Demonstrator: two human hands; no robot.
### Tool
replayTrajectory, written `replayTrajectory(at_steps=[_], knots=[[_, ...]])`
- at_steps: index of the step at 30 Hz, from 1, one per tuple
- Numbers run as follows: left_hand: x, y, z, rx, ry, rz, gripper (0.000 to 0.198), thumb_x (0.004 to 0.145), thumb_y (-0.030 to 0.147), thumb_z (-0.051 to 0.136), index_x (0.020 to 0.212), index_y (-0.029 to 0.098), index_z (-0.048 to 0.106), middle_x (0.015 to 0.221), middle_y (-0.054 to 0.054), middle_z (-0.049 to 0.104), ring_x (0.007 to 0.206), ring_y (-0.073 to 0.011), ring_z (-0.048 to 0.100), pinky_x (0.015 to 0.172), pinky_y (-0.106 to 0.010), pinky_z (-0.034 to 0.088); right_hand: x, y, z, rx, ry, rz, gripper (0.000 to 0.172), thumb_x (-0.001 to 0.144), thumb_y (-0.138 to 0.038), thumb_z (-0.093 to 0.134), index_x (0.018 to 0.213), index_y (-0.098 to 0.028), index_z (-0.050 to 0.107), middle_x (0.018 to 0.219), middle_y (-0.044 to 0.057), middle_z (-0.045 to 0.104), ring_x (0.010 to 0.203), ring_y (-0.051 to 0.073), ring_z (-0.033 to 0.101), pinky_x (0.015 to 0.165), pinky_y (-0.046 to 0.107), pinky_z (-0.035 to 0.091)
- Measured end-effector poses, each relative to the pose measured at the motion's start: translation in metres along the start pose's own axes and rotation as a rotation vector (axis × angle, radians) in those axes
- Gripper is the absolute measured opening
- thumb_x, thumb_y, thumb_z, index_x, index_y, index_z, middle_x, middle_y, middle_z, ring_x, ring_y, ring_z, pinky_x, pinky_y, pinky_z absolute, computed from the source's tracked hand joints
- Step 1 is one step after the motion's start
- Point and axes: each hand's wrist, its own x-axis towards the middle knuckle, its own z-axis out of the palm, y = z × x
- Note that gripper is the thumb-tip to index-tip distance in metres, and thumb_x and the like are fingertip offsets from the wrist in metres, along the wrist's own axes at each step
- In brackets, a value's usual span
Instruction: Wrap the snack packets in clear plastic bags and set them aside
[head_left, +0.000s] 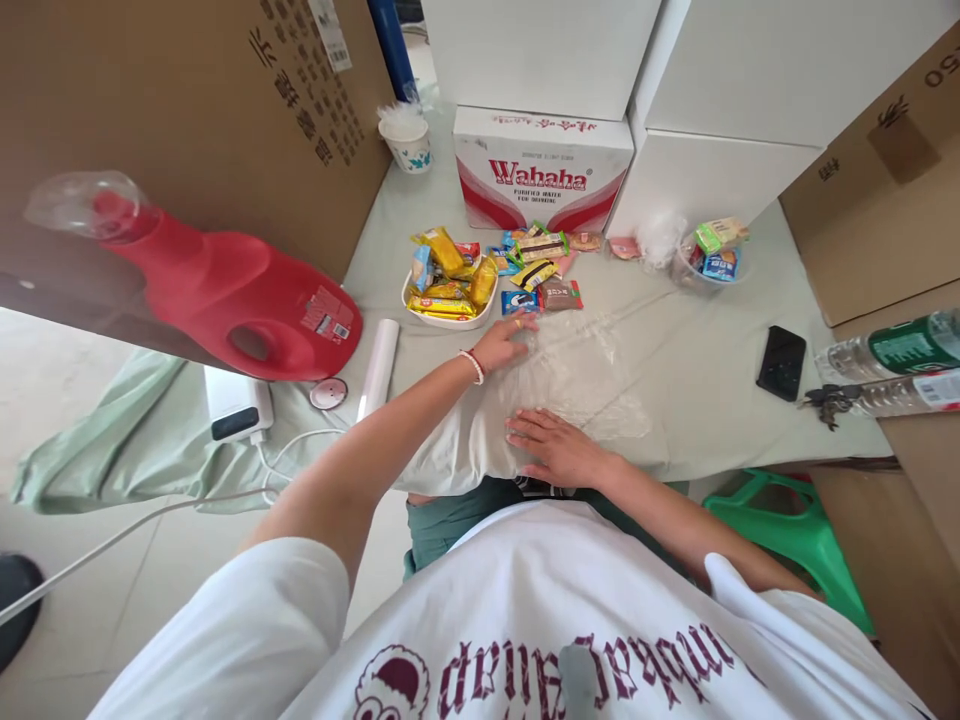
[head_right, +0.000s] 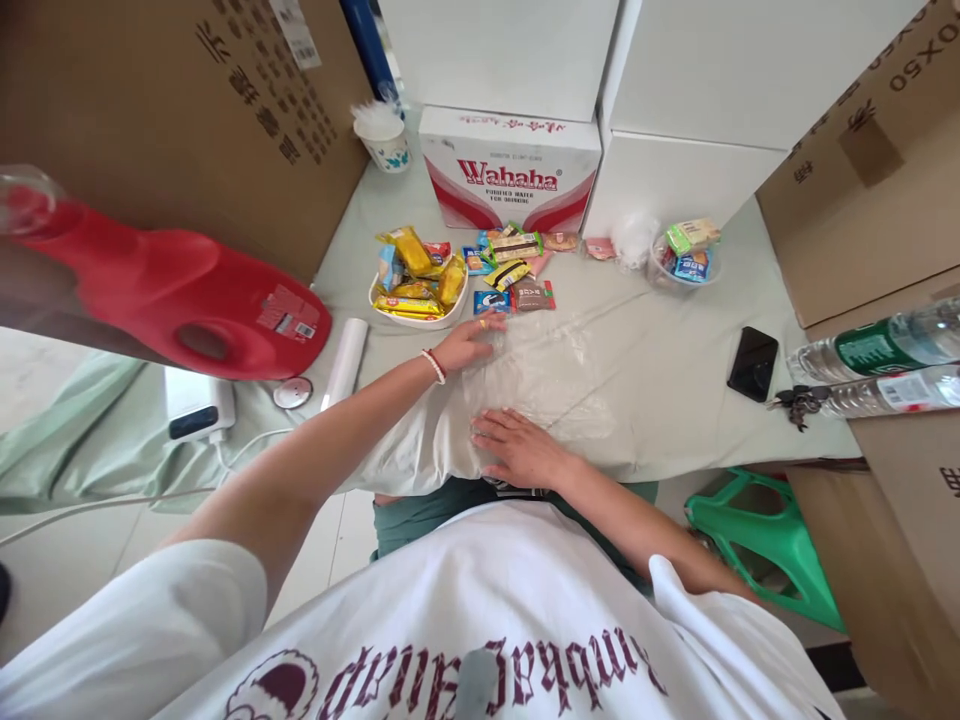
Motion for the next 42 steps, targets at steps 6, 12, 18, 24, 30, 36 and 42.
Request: replayTrajectory(at_steps=[6,12,18,24,30,36,42], knots=[[-0.024,0.045,0.005,0.371,0.308,-0.005,0.041,0.088,0.015,0.057,0.126,0.024,0.071,0.163,-0.008,0.047,0.156,-0.0326,0.030,0.124,-0.058,0.021,0.018,-0.001,0.010,0.015,0.054,0.067,0.059,0.105,-0.046,0.054,0.156,-0.017,0.051,0.167,0.012,0.041,0.159,0.029,0.028,0.131,0.054,0.020],[-0.020,0.027,0.014,0.441,0.072,-0.023,0.038,0.102,0.027,0.041,0.125,0.022,0.071,0.128,-0.015,0.071,0.133,-0.0327,0.054,0.113,-0.056,0.033,0.020,-0.013,0.012,0.033,0.090,0.111,0.056,0.106,-0.044,0.050,0.155,-0.016,0.053,0.168,0.012,0.039,0.159,0.032,0.028,0.130,0.056,0.023],[0.018,-0.011,0.004,0.335,-0.074,0.058,0.049,0.099,0.036,0.043,0.139,0.019,0.065,0.146,-0.012,0.064,0.135,-0.0281,0.056,0.116,-0.047,0.041,0.003,-0.022,0.020,0.040,0.073,0.125,0.053,0.106,-0.040,0.052,0.155,-0.019,0.052,0.170,0.011,0.035,0.160,0.030,0.025,0.131,0.055,0.023],[0.020,0.019,-0.012,0.308,0.076,-0.082,0.049,0.088,0.026,0.054,0.134,0.014,0.067,0.149,-0.014,0.060,0.144,-0.0333,0.045,0.124,-0.050,0.034,0.005,-0.023,0.021,0.032,0.084,0.139,0.051,0.106,-0.038,0.053,0.153,-0.019,0.054,0.168,0.011,0.039,0.159,0.030,0.027,0.131,0.055,0.023],[-0.056,0.103,0.009,0.213,0.313,-0.091,0.037,0.097,0.022,0.044,0.128,0.018,0.064,0.130,-0.015,0.064,0.130,-0.0317,0.055,0.113,-0.052,0.045,0.014,-0.027,0.026,0.037,0.110,0.163,0.051,0.106,-0.040,0.053,0.149,-0.014,0.058,0.160,0.015,0.050,0.154,0.033,0.036,0.130,0.055,0.024],[-0.101,0.112,0.070,0.043,0.045,-0.094,0.041,0.103,0.032,0.039,0.131,0.016,0.064,0.142,-0.016,0.062,0.141,-0.0260,0.053,0.121,-0.045,0.044,0.018,-0.027,0.031,0.086,0.104,0.196,0.053,0.103,-0.024,0.051,0.156,-0.020,0.051,0.158,0.012,0.053,0.153,0.029,0.040,0.130,0.047,0.026],[-0.070,0.060,0.059,0.201,0.022,-0.131,0.055,0.104,0.034,0.033,0.154,0.014,0.048,0.166,-0.015,0.042,0.159,-0.0260,0.032,0.130,-0.051,0.027,0.019,-0.030,0.031,0.069,0.153,0.176,0.050,0.102,-0.037,0.060,0.147,-0.017,0.059,0.154,0.016,0.055,0.150,0.034,0.040,0.128,0.058,0.025]])
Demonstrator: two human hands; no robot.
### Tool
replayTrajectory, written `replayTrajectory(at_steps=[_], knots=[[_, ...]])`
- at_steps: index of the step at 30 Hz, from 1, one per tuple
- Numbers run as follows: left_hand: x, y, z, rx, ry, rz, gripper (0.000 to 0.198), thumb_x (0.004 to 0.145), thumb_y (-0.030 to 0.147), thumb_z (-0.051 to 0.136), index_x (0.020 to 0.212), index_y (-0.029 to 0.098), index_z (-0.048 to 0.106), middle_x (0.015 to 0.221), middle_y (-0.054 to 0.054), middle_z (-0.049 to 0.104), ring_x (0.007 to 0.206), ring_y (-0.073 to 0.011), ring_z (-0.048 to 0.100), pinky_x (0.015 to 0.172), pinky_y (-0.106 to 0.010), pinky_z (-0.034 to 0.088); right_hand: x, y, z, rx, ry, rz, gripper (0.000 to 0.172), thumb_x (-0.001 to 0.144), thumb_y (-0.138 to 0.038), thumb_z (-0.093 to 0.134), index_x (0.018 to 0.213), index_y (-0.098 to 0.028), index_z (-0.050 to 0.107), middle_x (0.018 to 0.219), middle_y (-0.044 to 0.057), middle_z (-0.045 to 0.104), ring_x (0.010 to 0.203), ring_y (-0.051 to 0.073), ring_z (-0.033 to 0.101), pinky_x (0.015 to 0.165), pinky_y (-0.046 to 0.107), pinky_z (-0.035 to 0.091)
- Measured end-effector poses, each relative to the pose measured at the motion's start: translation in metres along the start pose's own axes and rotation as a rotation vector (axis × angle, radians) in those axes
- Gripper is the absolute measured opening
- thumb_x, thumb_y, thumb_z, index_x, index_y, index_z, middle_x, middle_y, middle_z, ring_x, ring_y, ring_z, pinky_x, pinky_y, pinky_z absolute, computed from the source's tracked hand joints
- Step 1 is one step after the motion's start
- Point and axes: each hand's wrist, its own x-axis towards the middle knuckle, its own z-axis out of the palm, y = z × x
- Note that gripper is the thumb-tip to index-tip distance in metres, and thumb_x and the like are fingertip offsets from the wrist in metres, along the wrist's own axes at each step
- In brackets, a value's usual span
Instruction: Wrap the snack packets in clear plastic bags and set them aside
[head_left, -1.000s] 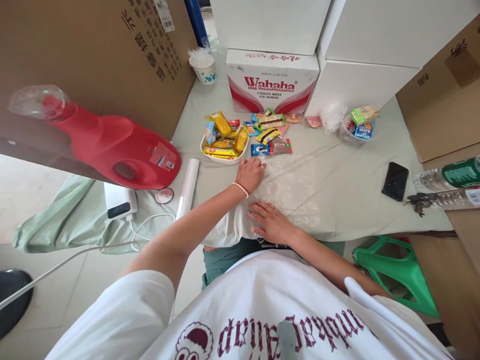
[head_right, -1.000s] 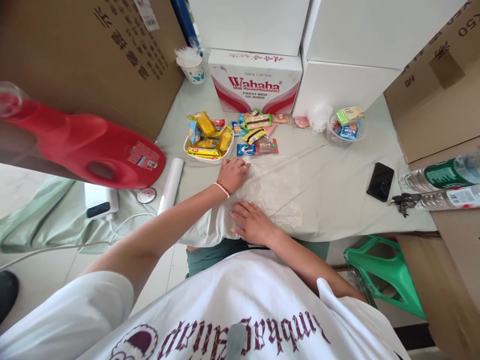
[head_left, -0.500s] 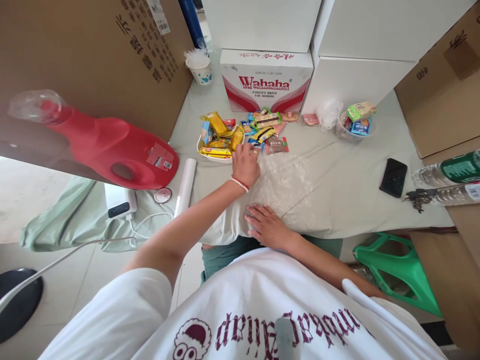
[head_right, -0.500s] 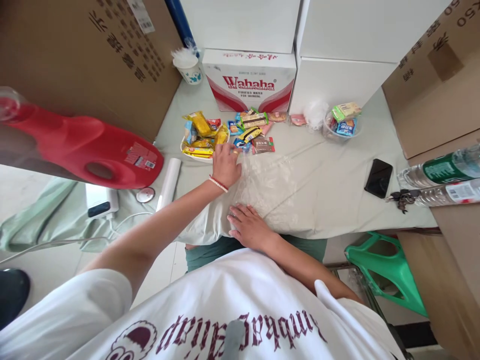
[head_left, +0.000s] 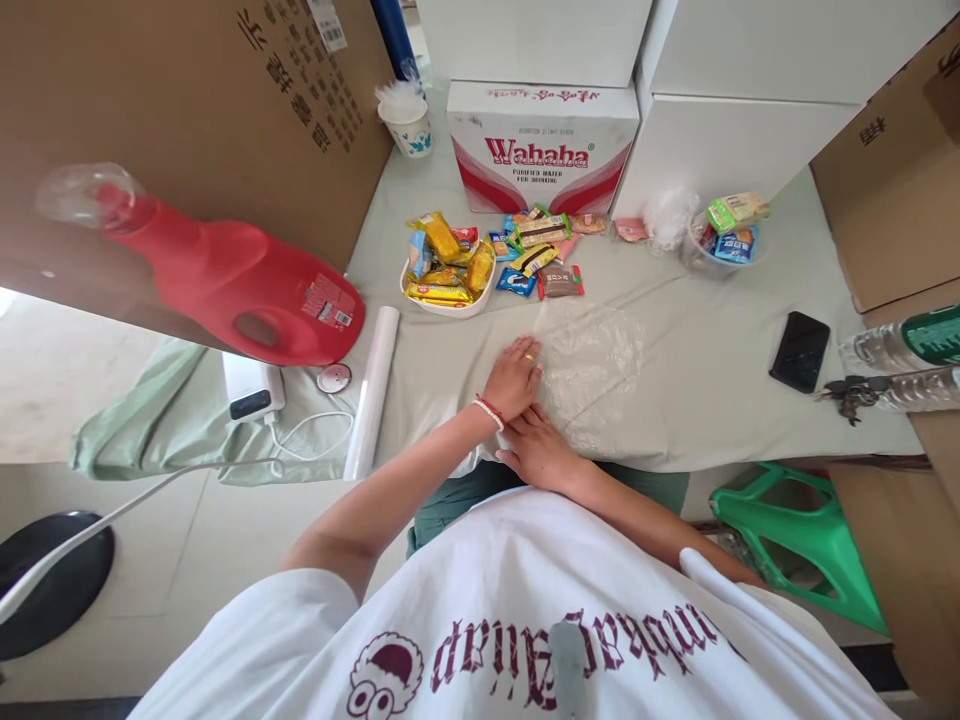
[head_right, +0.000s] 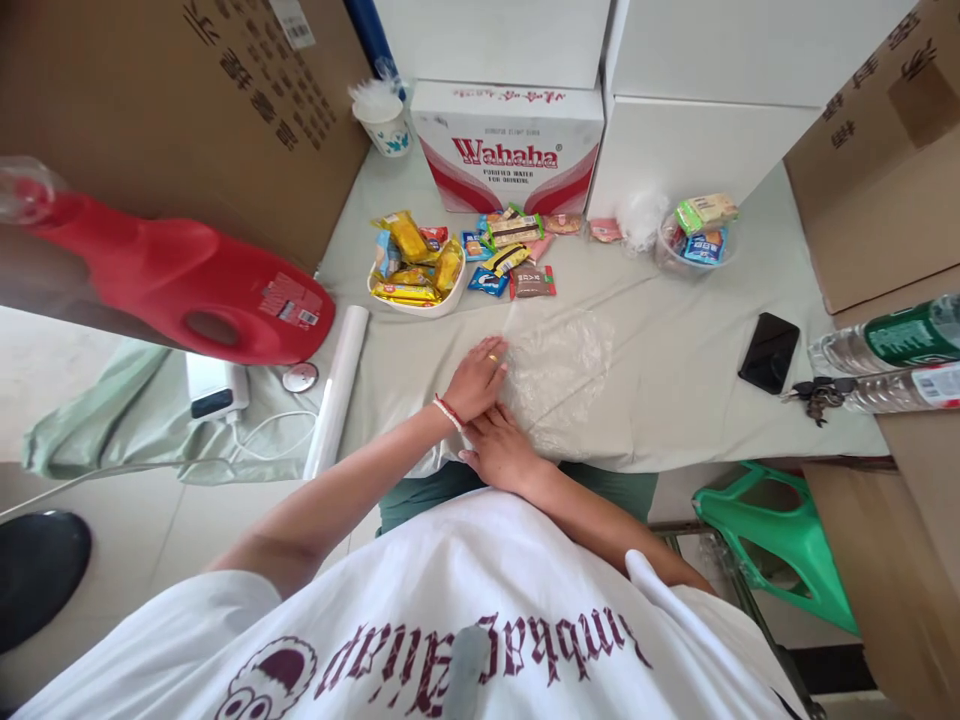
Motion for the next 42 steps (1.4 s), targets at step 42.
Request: replayTrajectory(at_steps=[42], knots=[[-0.034,-0.042,-0.006,0.206,0.017,-0.014,0.072,0.104,0.060,0.034,0.167,0.023,0.028,0.173,-0.011,0.025,0.162,-0.0307,0.022,0.130,-0.068,0.002,0.233,0.236,-0.245,-0.585,0.005,0.405,0.058,0.092,-0.044,0.068,0.135,-0.006,0.059,0.133,0.024,0.058,0.107,0.030,0.059,0.090,0.039,0.046]])
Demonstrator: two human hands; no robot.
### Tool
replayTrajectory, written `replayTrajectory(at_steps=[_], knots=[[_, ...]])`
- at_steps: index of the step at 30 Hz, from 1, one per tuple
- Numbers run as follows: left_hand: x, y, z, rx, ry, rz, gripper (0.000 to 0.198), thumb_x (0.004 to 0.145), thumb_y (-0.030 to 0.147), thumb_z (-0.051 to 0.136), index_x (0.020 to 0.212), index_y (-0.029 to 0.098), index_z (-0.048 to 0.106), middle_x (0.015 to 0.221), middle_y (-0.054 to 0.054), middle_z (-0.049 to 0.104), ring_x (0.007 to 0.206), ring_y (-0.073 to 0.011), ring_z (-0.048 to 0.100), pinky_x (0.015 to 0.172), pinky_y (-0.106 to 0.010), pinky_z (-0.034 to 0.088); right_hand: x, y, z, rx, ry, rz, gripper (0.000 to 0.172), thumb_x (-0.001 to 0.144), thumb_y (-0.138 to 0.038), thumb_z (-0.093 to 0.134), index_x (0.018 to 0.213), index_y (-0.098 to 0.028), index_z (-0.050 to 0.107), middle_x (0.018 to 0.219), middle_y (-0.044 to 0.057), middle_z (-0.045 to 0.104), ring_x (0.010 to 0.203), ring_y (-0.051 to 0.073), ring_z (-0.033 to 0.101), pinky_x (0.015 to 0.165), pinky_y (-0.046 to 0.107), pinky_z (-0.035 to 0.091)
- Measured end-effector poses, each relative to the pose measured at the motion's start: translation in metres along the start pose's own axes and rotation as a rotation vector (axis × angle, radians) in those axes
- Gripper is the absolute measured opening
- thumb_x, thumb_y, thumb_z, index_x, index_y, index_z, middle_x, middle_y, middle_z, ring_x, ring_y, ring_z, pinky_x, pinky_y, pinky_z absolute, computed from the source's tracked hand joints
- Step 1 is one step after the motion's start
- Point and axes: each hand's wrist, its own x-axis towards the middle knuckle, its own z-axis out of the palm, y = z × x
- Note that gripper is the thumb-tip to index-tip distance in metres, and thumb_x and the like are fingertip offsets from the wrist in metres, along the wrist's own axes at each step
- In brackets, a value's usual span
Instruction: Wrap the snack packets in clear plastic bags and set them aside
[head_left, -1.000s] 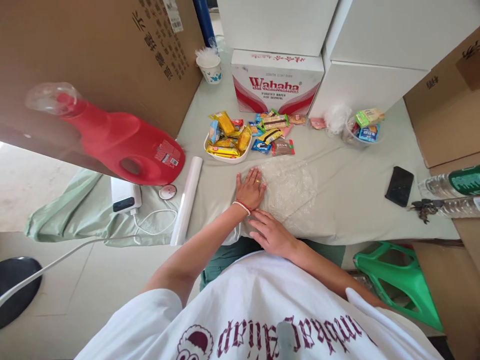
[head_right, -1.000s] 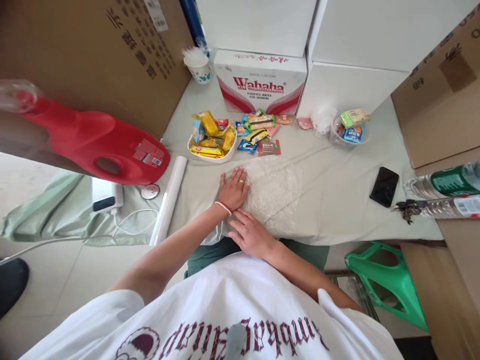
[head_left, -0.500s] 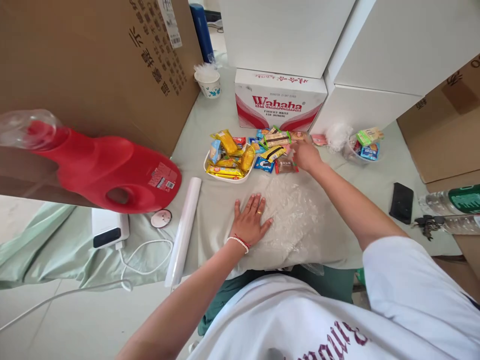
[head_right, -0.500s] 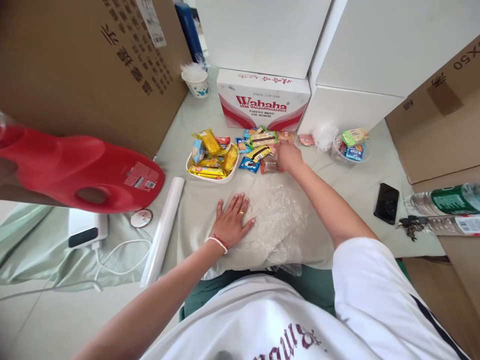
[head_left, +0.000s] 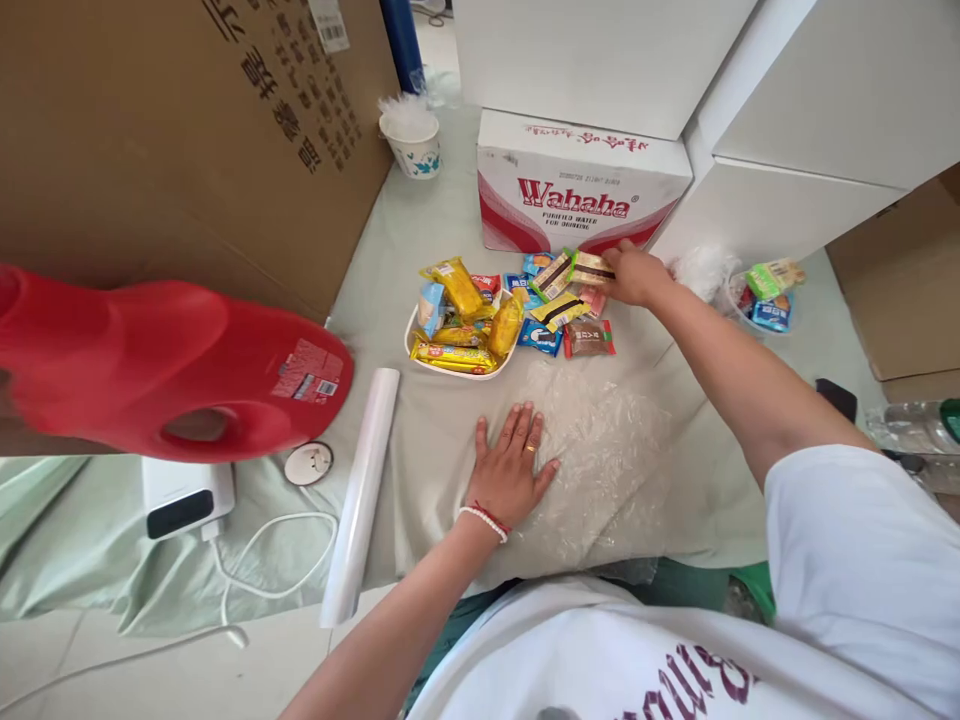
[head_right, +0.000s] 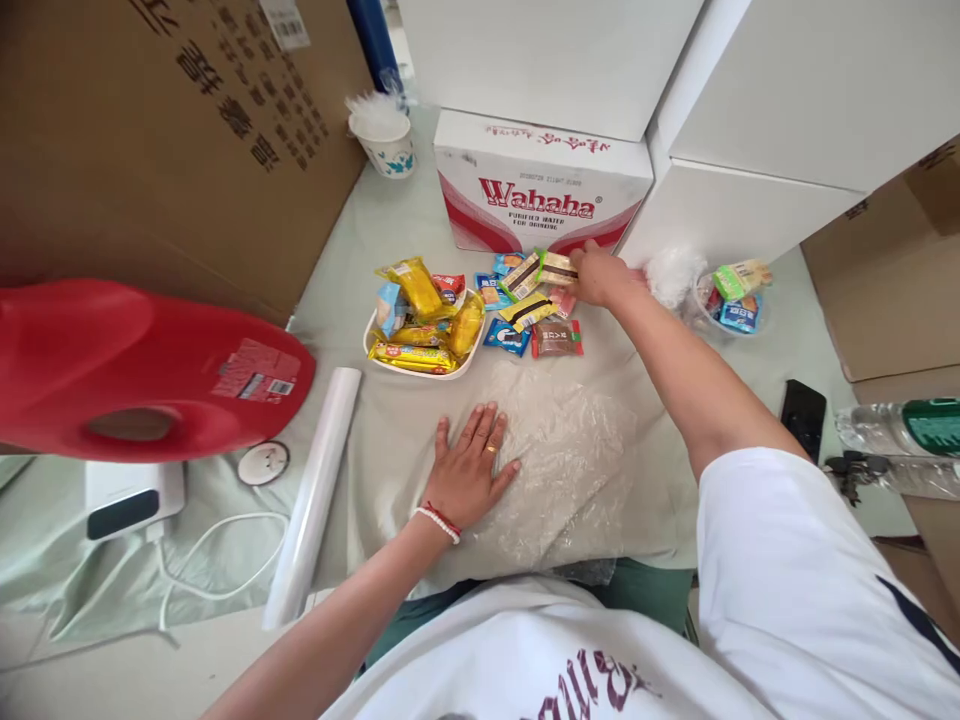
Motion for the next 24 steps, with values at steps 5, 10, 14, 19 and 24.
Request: replayTrajectory(at_steps=[5,10,14,19,24], knots=[[0.000,0.001,0.001,0.055,0.011,-0.004,0.071,0.105,0.059,0.033,0.166,0.022,0.031,0.173,-0.011,0.026,0.162,-0.0301,0.021,0.130,-0.067,0.005,0.041,-0.035,-0.004,0.030,-0.003,-0.306,0.050,0.093,-0.023,0.060,0.143,-0.016,0.055,0.146,0.017,0.054,0.123,0.031,0.055,0.095,0.039,0.045],[-0.001,0.001,0.000,0.050,0.000,-0.001,0.073,0.105,0.061,0.033,0.166,0.021,0.031,0.172,-0.012,0.027,0.162,-0.0294,0.023,0.130,-0.066,0.002,0.056,-0.064,-0.005,-0.038,-0.166,-0.248,0.051,0.089,-0.018,0.065,0.139,-0.011,0.057,0.139,0.018,0.058,0.116,0.030,0.060,0.096,0.041,0.044],[0.000,0.000,0.000,0.047,0.006,-0.006,0.073,0.105,0.060,0.031,0.166,0.019,0.030,0.173,-0.012,0.025,0.162,-0.0290,0.022,0.130,-0.067,-0.001,0.016,-0.048,-0.025,-0.050,0.035,-0.126,0.053,0.088,-0.020,0.065,0.137,-0.003,0.053,0.139,0.022,0.056,0.110,0.026,0.062,0.094,0.037,0.043],[0.001,0.018,0.008,0.024,0.009,-0.074,0.069,0.105,0.055,0.034,0.165,0.019,0.032,0.174,-0.014,0.022,0.163,-0.0317,0.019,0.128,-0.072,0.000,-0.093,-0.030,-0.036,0.295,0.092,0.152,0.045,0.087,-0.040,0.069,0.122,-0.013,0.061,0.111,0.012,0.069,0.088,0.024,0.063,0.074,0.032,0.045],[-0.004,0.045,0.019,-0.014,0.031,-0.126,0.070,0.106,0.052,0.031,0.165,0.015,0.030,0.174,-0.016,0.019,0.163,-0.0316,0.017,0.126,-0.073,-0.002,-0.241,-0.067,0.004,0.419,-0.379,0.093,0.033,0.088,-0.044,0.068,0.109,-0.020,0.064,0.088,0.003,0.069,0.075,0.019,0.062,0.064,0.027,0.039]])
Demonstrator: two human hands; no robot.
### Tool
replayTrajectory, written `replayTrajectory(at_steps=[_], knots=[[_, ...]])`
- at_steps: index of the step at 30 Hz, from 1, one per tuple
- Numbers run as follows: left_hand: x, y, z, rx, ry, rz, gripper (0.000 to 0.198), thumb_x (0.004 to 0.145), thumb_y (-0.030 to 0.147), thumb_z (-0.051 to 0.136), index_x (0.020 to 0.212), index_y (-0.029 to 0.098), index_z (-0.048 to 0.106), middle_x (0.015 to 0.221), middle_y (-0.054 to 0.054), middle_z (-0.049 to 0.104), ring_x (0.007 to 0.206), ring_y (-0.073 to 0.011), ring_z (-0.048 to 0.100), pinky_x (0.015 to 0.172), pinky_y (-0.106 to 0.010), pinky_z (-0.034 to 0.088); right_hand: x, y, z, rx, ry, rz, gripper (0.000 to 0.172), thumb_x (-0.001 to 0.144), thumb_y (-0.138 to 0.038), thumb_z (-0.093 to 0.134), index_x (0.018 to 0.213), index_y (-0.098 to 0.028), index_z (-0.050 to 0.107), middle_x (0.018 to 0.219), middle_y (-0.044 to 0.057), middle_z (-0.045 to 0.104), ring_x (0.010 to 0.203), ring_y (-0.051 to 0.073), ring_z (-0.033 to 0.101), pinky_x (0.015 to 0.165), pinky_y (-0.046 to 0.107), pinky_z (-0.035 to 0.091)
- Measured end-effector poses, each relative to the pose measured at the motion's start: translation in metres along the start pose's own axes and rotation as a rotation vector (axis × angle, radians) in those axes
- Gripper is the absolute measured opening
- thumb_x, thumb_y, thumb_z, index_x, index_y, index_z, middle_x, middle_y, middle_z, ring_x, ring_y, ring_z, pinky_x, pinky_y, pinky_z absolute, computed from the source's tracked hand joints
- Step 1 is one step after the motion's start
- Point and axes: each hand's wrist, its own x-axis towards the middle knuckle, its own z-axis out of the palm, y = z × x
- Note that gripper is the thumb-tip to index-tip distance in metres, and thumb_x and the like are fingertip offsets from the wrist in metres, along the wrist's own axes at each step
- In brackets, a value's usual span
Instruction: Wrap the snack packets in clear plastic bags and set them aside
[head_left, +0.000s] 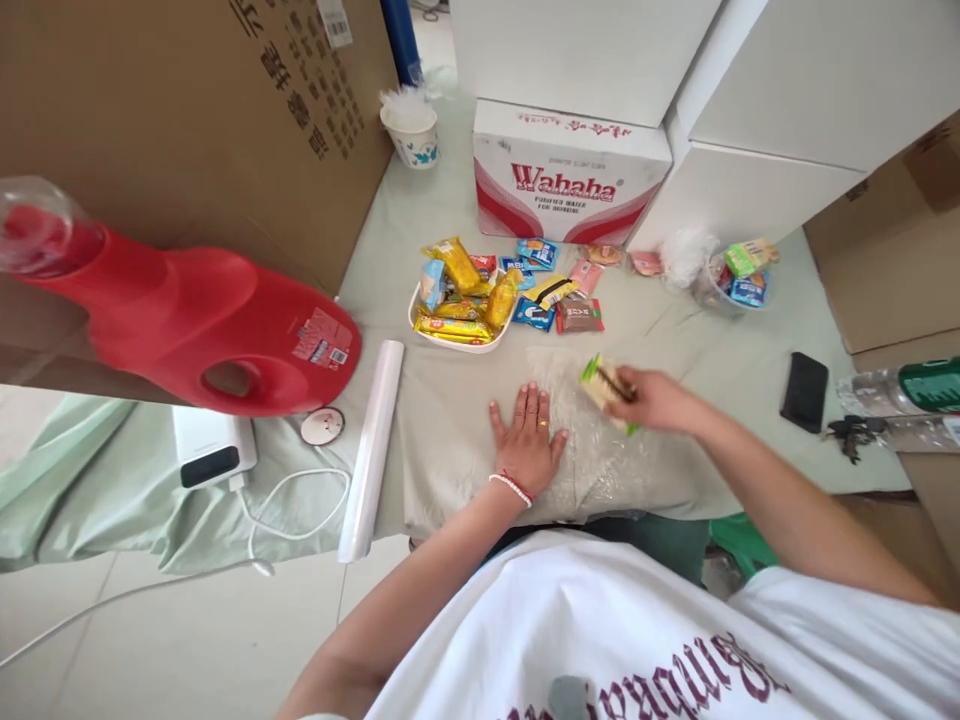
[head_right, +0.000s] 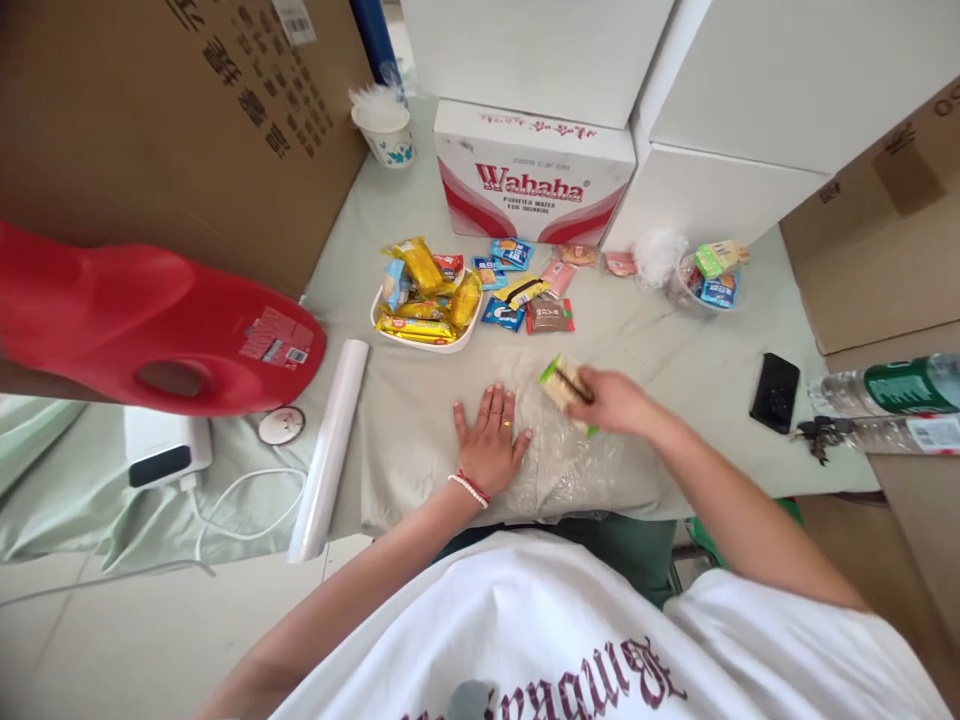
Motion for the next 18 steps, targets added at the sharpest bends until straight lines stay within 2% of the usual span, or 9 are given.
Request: replayTrajectory(at_steps=[2,4,7,11,15,18], knots=[[-0.002,-0.001,0.001,0.006,0.007,0.011,0.070,0.106,0.052,0.030,0.166,0.015,0.028,0.173,-0.017,0.021,0.163,-0.0317,0.018,0.126,-0.074,-0.003,-0.036,-0.001,0.042,-0.086,-0.011,0.063,0.038,0.089,-0.038,0.066,0.123,-0.022,0.062,0.106,0.007,0.071,0.086,0.021,0.066,0.066,0.027,0.039],[-0.002,-0.008,-0.001,0.022,0.010,0.031,0.070,0.106,0.052,0.030,0.166,0.016,0.026,0.173,-0.016,0.023,0.163,-0.0321,0.019,0.125,-0.075,-0.004,-0.059,0.003,0.072,-0.171,0.057,0.184,0.052,0.093,-0.037,0.060,0.142,-0.022,0.053,0.126,0.013,0.066,0.093,0.025,0.069,0.068,0.029,0.040],[0.000,-0.023,-0.005,0.055,-0.001,0.089,0.069,0.106,0.052,0.029,0.167,0.018,0.025,0.173,-0.014,0.024,0.162,-0.0315,0.022,0.124,-0.076,-0.006,-0.076,0.015,0.094,-0.187,0.164,0.309,0.059,0.100,-0.042,0.053,0.154,-0.022,0.042,0.144,0.017,0.054,0.099,0.027,0.070,0.068,0.032,0.042],[0.001,-0.033,-0.006,0.087,-0.011,0.115,0.072,0.105,0.055,0.031,0.167,0.018,0.026,0.173,-0.014,0.023,0.162,-0.0306,0.023,0.124,-0.075,-0.007,-0.084,0.029,0.092,-0.129,0.165,0.336,0.054,0.098,-0.043,0.057,0.147,-0.023,0.050,0.134,0.015,0.057,0.101,0.028,0.069,0.070,0.033,0.043],[0.000,-0.030,-0.004,0.094,0.007,0.088,0.074,0.104,0.056,0.033,0.167,0.017,0.025,0.172,-0.016,0.025,0.162,-0.0330,0.021,0.125,-0.075,-0.003,-0.087,0.034,0.066,-0.105,0.183,0.330,0.052,0.094,-0.042,0.063,0.142,-0.024,0.055,0.127,0.013,0.060,0.104,0.028,0.067,0.075,0.032,0.043],[0.000,-0.028,-0.003,0.089,0.009,0.079,0.074,0.104,0.055,0.033,0.167,0.016,0.025,0.172,-0.016,0.026,0.162,-0.0331,0.022,0.125,-0.074,-0.002,-0.084,0.020,0.048,-0.066,0.208,0.267,0.054,0.092,-0.046,0.065,0.140,-0.025,0.056,0.125,0.011,0.062,0.105,0.027,0.066,0.078,0.031,0.043]])
